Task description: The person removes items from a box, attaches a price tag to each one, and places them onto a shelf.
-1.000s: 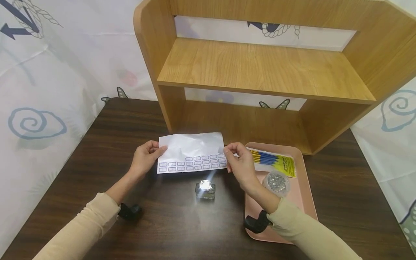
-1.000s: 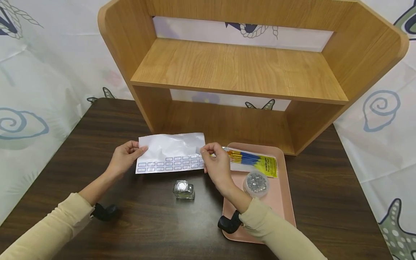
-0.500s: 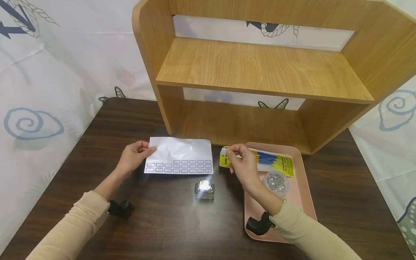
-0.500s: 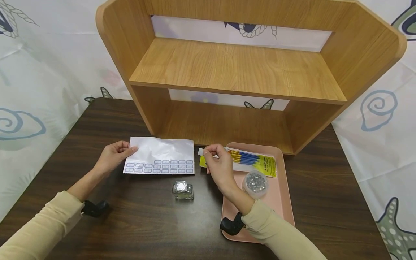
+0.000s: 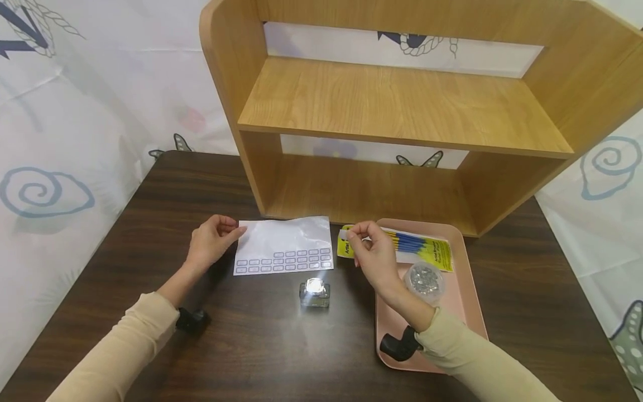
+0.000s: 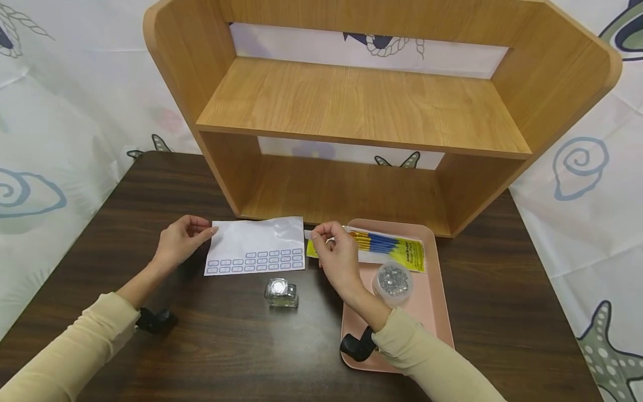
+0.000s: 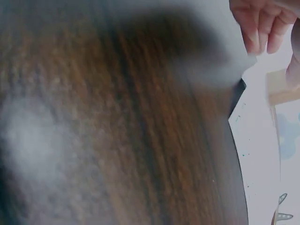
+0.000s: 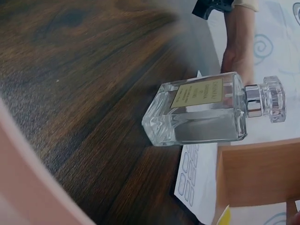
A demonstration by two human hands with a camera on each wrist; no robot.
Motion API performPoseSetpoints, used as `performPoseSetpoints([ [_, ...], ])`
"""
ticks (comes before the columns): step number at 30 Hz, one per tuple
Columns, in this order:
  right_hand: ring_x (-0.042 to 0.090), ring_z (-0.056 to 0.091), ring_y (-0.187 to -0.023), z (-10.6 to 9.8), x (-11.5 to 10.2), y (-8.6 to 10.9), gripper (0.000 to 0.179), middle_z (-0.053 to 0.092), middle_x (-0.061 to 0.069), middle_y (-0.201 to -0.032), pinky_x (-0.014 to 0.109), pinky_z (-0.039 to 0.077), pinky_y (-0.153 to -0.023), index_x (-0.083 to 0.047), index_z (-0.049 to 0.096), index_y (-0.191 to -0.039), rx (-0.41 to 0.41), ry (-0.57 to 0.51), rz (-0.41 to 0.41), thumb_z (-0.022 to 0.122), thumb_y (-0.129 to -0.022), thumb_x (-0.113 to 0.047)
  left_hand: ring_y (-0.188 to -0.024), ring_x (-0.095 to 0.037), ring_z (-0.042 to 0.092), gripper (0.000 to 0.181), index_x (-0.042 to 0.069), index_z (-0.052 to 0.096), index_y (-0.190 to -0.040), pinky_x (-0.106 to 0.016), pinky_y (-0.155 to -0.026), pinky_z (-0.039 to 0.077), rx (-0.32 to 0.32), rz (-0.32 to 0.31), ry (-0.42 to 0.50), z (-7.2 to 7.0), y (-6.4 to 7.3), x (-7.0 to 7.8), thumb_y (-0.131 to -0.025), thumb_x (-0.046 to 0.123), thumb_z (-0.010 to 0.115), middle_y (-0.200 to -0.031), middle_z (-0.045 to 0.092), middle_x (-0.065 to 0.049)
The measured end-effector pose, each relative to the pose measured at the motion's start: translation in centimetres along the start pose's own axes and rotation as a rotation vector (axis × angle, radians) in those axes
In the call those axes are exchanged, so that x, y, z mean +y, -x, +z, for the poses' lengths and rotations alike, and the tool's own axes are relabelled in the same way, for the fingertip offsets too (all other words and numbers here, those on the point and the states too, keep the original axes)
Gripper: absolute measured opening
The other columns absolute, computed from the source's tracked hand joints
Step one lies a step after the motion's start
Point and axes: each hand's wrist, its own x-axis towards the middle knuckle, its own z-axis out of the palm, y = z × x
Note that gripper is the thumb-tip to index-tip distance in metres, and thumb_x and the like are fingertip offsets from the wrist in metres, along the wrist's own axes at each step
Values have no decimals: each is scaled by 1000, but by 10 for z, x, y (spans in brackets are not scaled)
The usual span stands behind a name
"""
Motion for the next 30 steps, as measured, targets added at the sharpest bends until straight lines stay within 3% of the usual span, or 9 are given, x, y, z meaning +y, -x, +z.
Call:
performPoseSetpoints([
  [3,7,42,-41,-2,0,0,5,54,9,-74,19,31,-39,1,59,-89,-5,62,-32,61,-89,-3,-74,-23,58,31,2,63,-101,-26,-59,42,38,20,9,0,2,11,-88,30,66,-87,67,-15],
  [6,6,42,-42,-2,-1,0,5,55,8,-72,19,32,-38,0,59,-89,-8,107,-72,62,-89,-4,-73,-23,60,29,3,66,-100,-24,-58,43,-20,52,70,-1,6,33,-91,30,61,-87,68,-14],
  [9,6,42,-41,-2,-1,-1,4,54,7,-68,19,33,-38,-1,60,-87,0,149,-139,63,-88,-3,-80,-28,64,32,1,67,-102,-27,-62,46,-222,49,240,0,11,65,-94,31,57,-95,69,-18],
  [12,6,42,-46,-1,-2,-2,4,55,7,-67,19,34,-41,-1,61,-85,10,203,-236,65,-86,-1,-83,-26,64,37,-2,66,-105,-30,-66,46,-452,4,410,4,17,99,-95,32,54,-102,69,-19],
  [15,7,44,-54,0,-2,-2,6,56,6,-70,18,37,-47,-3,61,-84,14,281,-339,67,-84,0,-79,-18,62,38,-3,66,-106,-29,-65,44,-584,-12,483,10,22,125,-96,31,54,-100,70,-15],
  [20,10,48,-61,1,-2,1,10,55,4,-72,18,41,-52,-6,60,-84,-4,396,-496,69,-82,0,-73,-12,60,36,-2,68,-103,-26,-62,42,-636,-38,518,22,26,145,-94,31,55,-90,72,-4],
  [24,12,50,-60,1,-2,3,13,55,3,-72,19,42,-52,-7,60,-85,-31,455,-593,70,-81,-1,-71,-11,59,35,0,70,-100,-25,-61,41,-637,-75,538,29,28,149,-92,32,59,-85,72,1],
  [30,14,51,-59,1,0,5,13,55,2,-71,19,41,-51,-7,61,-85,-55,517,-709,72,-79,-2,-70,-11,59,29,3,71,-99,-24,-60,40,-605,-88,550,33,31,150,-88,29,65,-84,72,1],
])
